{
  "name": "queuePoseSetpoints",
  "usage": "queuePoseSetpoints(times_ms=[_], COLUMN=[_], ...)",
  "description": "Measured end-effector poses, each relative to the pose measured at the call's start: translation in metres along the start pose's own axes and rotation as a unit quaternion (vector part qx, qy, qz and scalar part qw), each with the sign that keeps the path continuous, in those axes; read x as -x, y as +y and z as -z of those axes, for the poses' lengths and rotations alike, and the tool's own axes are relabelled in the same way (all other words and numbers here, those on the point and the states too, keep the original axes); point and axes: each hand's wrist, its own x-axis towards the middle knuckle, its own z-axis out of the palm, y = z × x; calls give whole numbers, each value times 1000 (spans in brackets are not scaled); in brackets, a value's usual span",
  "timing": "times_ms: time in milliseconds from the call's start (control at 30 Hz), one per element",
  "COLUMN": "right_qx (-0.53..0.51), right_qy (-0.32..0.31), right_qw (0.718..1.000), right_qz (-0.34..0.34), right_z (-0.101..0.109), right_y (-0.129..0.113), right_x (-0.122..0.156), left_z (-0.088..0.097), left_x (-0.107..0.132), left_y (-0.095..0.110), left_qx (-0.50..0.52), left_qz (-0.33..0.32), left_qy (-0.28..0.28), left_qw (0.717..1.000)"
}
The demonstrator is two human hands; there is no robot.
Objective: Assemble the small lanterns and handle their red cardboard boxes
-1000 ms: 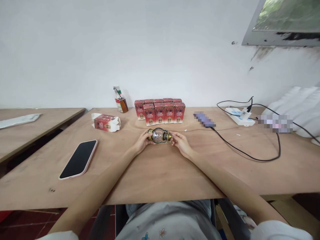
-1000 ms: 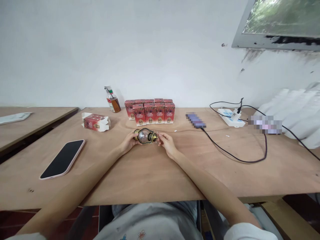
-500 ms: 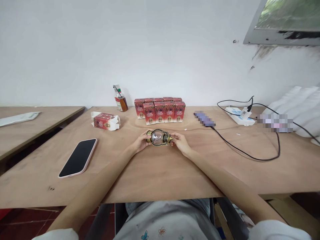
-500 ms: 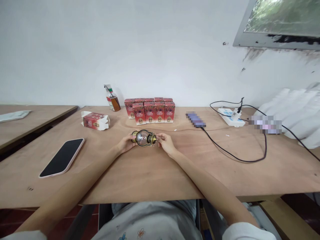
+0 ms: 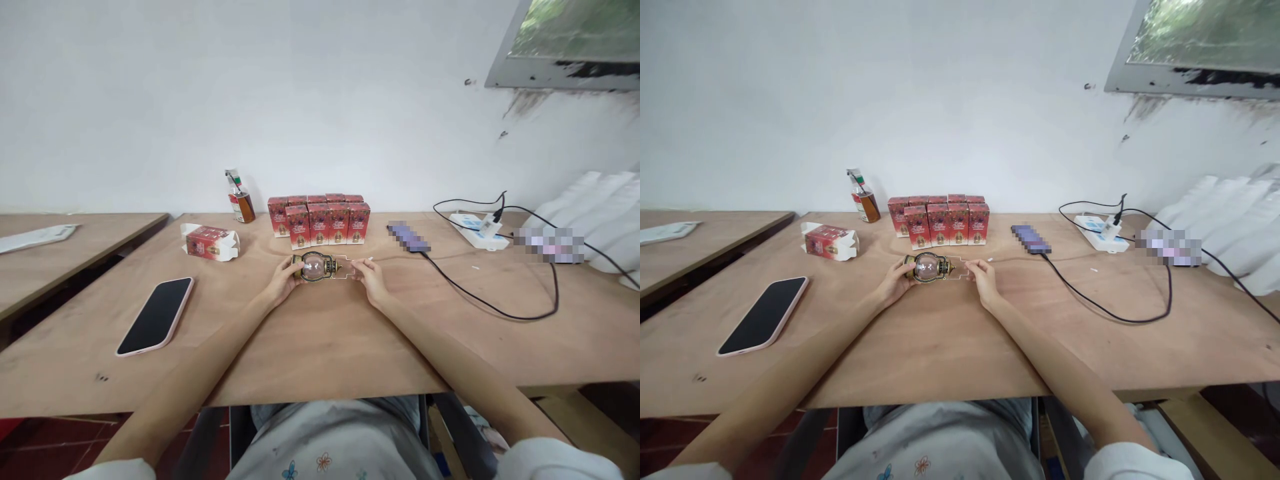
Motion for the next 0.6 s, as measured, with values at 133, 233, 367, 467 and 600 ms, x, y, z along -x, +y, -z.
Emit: queuePoseSetpoints(times_ms=[133, 233, 367, 467, 600], right_qx=[-36, -66, -98, -111, -135], right_qy=[-33, -79, -167, -214, -221], right_qw=[999, 994, 978, 965, 956], right_qz=[-8, -31, -73, -102, -139], right_z=[2, 3, 0, -2, -3], right_y=[-2, -5, -9, -9, -8], right_x=[-1, 1, 6, 9, 11], left_z=[-2, -2, -1, -1, -2], left_x=[1, 1, 1, 1, 3], left_y=[0, -1, -2, -3, -2], left_qx=[-14, -26, -34, -40, -47], left_qz=[-8, -7, -6, -6, -6], left_qy=[4, -5, -21, -34, -37], left_qw=[1000, 1000, 999, 999, 998])
